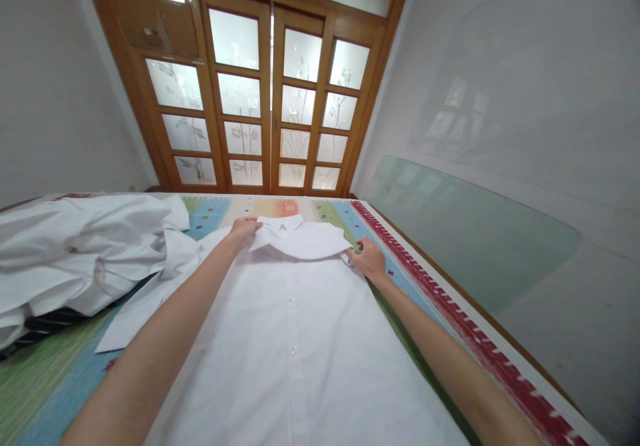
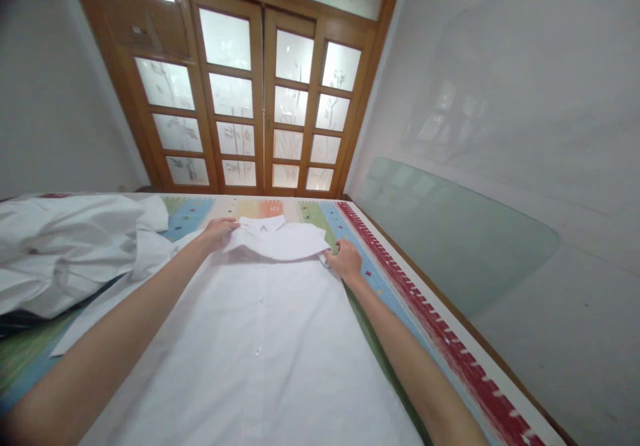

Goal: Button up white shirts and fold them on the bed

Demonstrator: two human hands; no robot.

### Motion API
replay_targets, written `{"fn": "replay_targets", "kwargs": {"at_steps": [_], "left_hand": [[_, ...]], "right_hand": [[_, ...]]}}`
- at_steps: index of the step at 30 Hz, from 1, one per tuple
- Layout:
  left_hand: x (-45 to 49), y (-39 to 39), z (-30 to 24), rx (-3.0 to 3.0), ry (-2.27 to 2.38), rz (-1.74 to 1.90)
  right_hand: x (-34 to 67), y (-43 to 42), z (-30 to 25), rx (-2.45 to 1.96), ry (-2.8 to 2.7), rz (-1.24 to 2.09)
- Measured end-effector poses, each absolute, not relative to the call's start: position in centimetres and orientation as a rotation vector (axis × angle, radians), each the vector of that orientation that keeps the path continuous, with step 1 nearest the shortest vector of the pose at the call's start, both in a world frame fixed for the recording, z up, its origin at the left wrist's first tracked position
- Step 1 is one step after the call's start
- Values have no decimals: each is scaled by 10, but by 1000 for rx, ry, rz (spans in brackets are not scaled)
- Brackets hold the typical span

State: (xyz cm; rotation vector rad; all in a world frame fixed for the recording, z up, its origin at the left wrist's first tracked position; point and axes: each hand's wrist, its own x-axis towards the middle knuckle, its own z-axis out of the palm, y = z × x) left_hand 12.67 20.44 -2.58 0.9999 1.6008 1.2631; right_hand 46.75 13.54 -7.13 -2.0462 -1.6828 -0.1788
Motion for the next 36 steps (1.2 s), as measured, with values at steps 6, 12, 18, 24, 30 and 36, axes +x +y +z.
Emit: {"fn": "replay_targets", "kwargs": {"at_steps": [6,12,18,24,30,36], "left_hand": [[91,195,-39,1158,1869,1149],[87,182,-53,1635,2166,758],[92,172,-56,1892,2222,614],[86,161,-53,2036,2259,535],[78,154,-55,2039,2285,448],[76,151,-55,2015,2291,453]], "right_hand": [[459,137,-67,-2105,-1942,-256],[448,130,-69,-2074,-2002,-450],[440,125,-66,-1986,-2160,-438],[454,128,-62,-1965,-2090,-653],[458,124,-67,-1942,-2138,-639],[459,125,-67,-1994,-2136,-647]]}}
